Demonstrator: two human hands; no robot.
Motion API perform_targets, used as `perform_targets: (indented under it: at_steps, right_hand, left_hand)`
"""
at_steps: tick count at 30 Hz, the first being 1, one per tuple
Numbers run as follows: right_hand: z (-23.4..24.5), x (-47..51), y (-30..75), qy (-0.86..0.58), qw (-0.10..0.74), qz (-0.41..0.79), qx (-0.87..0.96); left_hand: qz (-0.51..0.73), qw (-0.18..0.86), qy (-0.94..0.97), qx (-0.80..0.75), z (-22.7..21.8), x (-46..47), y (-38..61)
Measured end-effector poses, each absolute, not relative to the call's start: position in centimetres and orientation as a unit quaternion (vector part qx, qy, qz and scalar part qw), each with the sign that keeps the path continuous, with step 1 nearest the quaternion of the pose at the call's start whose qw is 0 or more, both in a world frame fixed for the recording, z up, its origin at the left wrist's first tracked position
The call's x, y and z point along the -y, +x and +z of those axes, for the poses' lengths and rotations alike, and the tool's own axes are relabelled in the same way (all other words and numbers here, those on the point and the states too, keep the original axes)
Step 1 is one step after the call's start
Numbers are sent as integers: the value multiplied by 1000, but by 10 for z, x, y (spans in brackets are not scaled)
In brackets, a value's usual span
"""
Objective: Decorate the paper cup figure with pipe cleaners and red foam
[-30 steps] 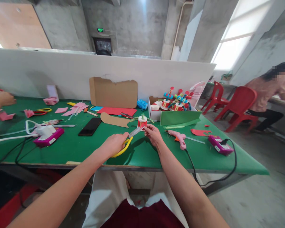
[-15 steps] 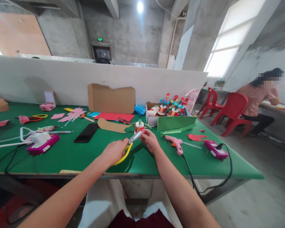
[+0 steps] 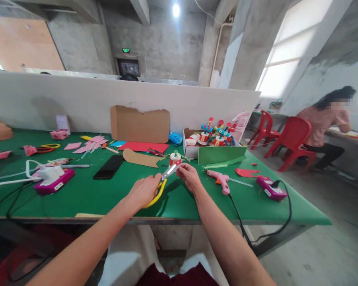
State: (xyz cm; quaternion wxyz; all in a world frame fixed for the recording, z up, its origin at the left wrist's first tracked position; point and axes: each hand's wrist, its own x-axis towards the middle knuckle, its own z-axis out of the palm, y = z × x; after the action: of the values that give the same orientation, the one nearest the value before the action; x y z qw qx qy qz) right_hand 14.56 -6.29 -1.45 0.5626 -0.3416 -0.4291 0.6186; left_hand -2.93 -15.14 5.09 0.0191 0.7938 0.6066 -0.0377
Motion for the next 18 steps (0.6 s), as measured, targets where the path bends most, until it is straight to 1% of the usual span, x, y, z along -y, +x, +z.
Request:
perform_targets:
  at_steps: [18]
  right_hand:
    - [-16, 59, 147, -352, 569, 625, 402]
  left_hand:
    - [-42, 16, 796, -603, 48, 153, -38]
